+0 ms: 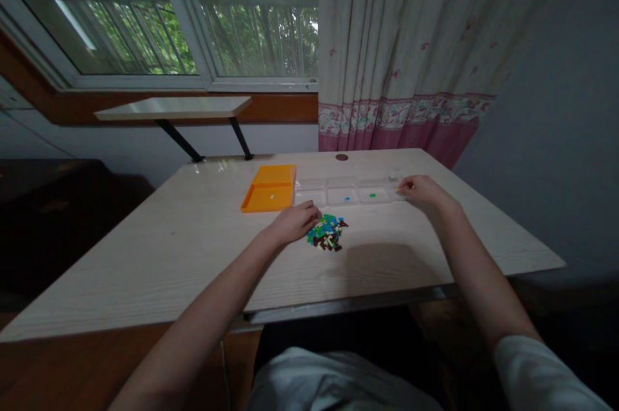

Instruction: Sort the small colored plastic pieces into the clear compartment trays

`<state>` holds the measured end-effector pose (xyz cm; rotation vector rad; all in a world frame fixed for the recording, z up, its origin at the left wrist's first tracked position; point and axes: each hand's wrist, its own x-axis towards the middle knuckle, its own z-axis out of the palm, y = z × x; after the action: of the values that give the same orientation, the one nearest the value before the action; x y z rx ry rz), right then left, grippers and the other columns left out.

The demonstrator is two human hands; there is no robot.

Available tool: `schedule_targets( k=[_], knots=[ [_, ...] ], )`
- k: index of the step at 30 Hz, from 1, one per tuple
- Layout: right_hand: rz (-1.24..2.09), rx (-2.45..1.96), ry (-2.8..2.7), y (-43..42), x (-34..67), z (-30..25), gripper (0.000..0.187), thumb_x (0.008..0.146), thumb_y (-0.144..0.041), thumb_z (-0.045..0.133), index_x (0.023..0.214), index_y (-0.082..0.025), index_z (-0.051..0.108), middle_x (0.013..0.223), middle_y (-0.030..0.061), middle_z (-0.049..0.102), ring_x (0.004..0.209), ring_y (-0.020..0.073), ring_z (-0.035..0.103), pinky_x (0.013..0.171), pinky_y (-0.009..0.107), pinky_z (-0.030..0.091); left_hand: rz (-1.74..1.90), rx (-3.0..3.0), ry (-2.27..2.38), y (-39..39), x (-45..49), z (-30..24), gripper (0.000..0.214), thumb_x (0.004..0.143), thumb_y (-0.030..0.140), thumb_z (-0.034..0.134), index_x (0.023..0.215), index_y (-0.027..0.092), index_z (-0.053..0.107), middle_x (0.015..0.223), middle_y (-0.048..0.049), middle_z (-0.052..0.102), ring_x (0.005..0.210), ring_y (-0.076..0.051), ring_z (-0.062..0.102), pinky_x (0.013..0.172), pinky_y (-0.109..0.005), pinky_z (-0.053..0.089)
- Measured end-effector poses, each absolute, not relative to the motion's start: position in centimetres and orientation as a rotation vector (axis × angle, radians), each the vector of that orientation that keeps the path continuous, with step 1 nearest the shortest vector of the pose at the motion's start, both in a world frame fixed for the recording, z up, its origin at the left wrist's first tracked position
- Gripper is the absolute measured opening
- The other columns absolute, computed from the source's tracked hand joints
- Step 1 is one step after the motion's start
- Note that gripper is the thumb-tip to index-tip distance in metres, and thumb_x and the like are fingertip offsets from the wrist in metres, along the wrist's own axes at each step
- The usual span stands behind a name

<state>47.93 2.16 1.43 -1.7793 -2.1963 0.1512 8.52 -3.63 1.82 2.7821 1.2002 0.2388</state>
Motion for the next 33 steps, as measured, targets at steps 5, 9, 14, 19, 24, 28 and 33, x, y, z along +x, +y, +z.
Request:
schedule_targets(
  k=[5,9,14,19,24,28,33],
  knots=[
    [0.119,-1.756,-2.171,1.6,47.2,2.3,0.021,0.075,-0.028,0.051,0.079,-0.015,0.067,0.07,0.0065,0.065,0.061,0.0148,0.055,0.056,0.024,0.035,0.246,2.79,1.189,-3.6,8.5,1.7,0.025,0.088,0.029,0.038,0.101,0.02,0.057,0.1,-0.0058,0.054,0.093,-0.017,0.055,0.08,-0.026,0.044],
    [0.168,-1.573,-2.209,0.4,44.0,3.7,0.025,0.078,-0.032,0.05,0.085,-0.015,0.066,0.071,0.0052,0.064,0.06,0.0131,0.053,0.056,0.022,0.035,0.243,2.795,1.177,-3.6,8.5,1.7,0.025,0.088,0.028,0.038,0.099,0.019,0.058,0.099,-0.0059,0.054,0.094,-0.017,0.055,0.08,-0.027,0.044],
    [0.389,-1.214,-2.47,-2.1,37.4,3.2,0.021,0.077,-0.032,0.055,0.079,-0.016,0.067,0.062,0.0006,0.059,0.054,0.0102,0.049,0.052,0.02,0.032,0.237,2.796,1.186,-3.7,8.6,1.9,0.025,0.087,0.028,0.038,0.101,0.02,0.058,0.1,-0.0061,0.054,0.097,-0.019,0.055,0.08,-0.027,0.045],
    [0.52,-1.003,-2.63,-3.4,33.7,1.6,0.021,0.075,-0.033,0.061,0.086,-0.017,0.066,0.064,-0.0007,0.058,0.055,0.0095,0.05,0.052,0.019,0.032,0.234,2.809,1.15,-4.0,8.7,2.2,0.025,0.087,0.027,0.039,0.1,0.019,0.059,0.098,-0.0064,0.055,0.099,-0.019,0.054,0.082,-0.027,0.044],
    [0.498,-0.989,-2.607,-3.5,33.3,1.2,0.018,0.078,-0.031,0.058,0.086,-0.016,0.065,0.066,-0.0001,0.058,0.057,0.0097,0.05,0.053,0.019,0.032,0.227,2.805,1.152,-4.0,8.8,2.3,0.024,0.087,0.026,0.039,0.099,0.019,0.059,0.097,-0.0063,0.055,0.096,-0.018,0.055,0.08,-0.026,0.044],
    [0.492,-0.971,-2.602,-3.6,33.1,1.2,0.017,0.079,-0.028,0.056,0.086,-0.015,0.065,0.068,0.0006,0.059,0.059,0.0104,0.05,0.055,0.02,0.034,0.248,2.82,1.124,-4.0,8.7,2.2,0.024,0.087,0.025,0.039,0.098,0.019,0.059,0.096,-0.0066,0.055,0.097,-0.019,0.055,0.08,-0.027,0.044],
    [0.573,-0.917,-2.602,-3.3,33.4,1.0,0.018,0.079,-0.025,0.056,0.09,-0.015,0.065,0.073,0.0026,0.062,0.063,0.0115,0.053,0.057,0.02,0.037,0.257,2.824,1.121,-4.0,8.8,2.2,0.023,0.087,0.024,0.039,0.098,0.019,0.059,0.096,-0.0061,0.056,0.099,-0.018,0.054,0.083,-0.026,0.044]
  ],
)
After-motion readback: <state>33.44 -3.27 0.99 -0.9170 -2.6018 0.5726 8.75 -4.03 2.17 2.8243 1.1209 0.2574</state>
